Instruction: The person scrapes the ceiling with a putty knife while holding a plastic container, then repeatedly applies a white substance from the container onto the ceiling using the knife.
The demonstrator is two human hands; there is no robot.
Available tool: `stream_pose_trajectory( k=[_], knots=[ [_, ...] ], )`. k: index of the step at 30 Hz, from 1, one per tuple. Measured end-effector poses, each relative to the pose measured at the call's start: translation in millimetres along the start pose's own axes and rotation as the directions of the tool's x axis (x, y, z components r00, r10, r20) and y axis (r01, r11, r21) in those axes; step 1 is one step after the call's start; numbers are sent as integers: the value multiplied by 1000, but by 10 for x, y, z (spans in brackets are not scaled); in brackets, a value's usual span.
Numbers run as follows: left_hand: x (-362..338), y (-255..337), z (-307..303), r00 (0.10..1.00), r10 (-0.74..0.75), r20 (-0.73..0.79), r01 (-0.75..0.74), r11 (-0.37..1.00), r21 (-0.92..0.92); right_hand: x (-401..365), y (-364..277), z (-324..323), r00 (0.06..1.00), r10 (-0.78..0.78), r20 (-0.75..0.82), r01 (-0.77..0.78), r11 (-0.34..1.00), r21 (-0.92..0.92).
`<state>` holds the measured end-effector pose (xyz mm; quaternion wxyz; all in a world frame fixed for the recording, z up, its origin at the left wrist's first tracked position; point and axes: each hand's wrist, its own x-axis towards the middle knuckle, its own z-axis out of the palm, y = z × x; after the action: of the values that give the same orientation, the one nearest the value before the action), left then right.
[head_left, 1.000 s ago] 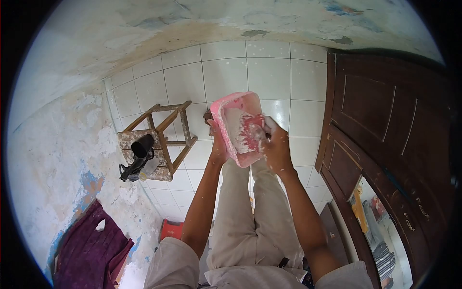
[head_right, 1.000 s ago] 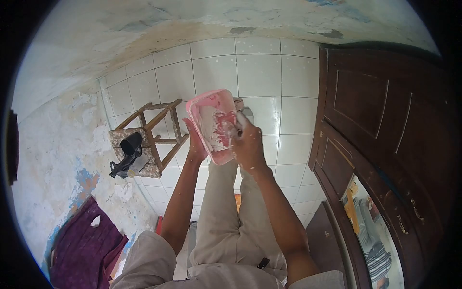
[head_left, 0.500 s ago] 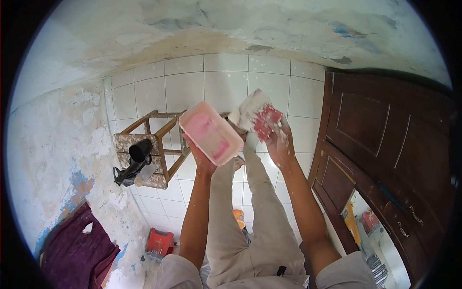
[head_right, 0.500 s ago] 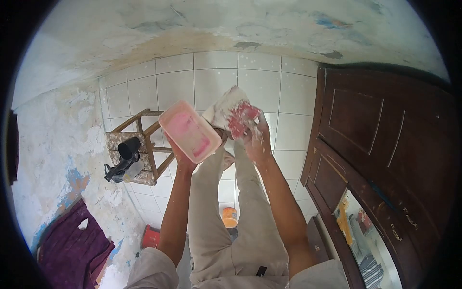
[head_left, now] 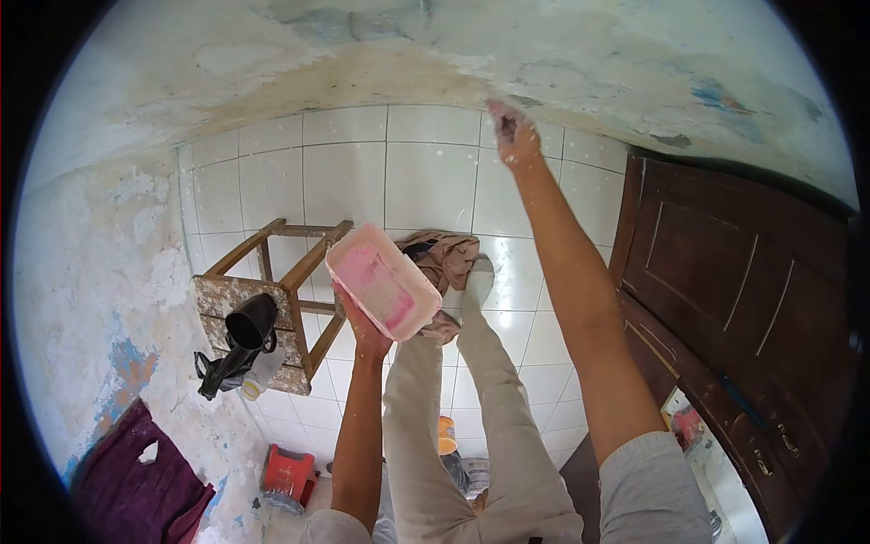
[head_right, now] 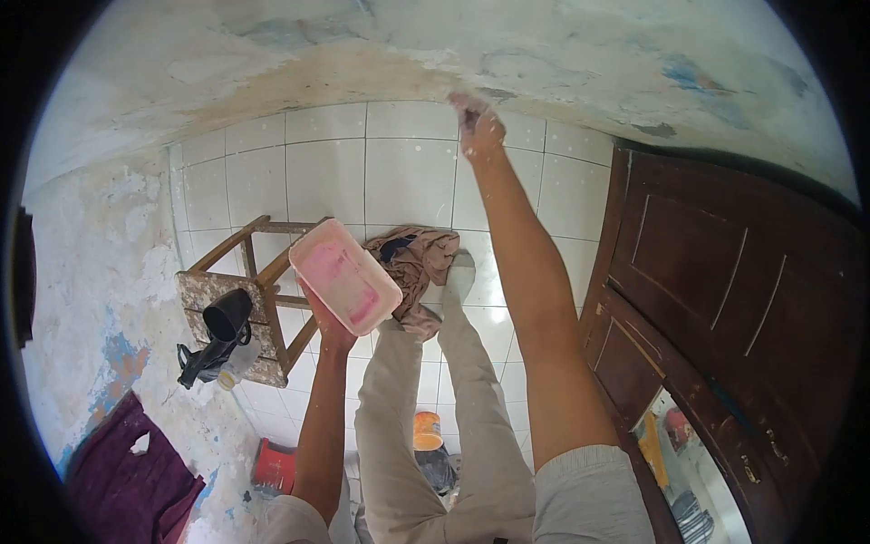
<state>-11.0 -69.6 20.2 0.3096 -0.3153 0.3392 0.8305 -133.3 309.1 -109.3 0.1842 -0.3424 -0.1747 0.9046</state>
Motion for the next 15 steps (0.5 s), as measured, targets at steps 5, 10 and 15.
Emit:
stream_pose_trajectory(
  k=[5,10,15],
  knots=[
    [58,-6,-27,1000,-17,-17,17,1000,-5,-244,-588,733,974,-73,-212,104,985,139],
    [65,-26,9,999,-26,-30,26,1000,-10,-1166,-680,963,930,-277,-243,315,940,133],
    [61,-2,97,1000,-15,-5,15,1000,2,-679,-176,185,974,-95,-206,80,994,-81]
  ],
)
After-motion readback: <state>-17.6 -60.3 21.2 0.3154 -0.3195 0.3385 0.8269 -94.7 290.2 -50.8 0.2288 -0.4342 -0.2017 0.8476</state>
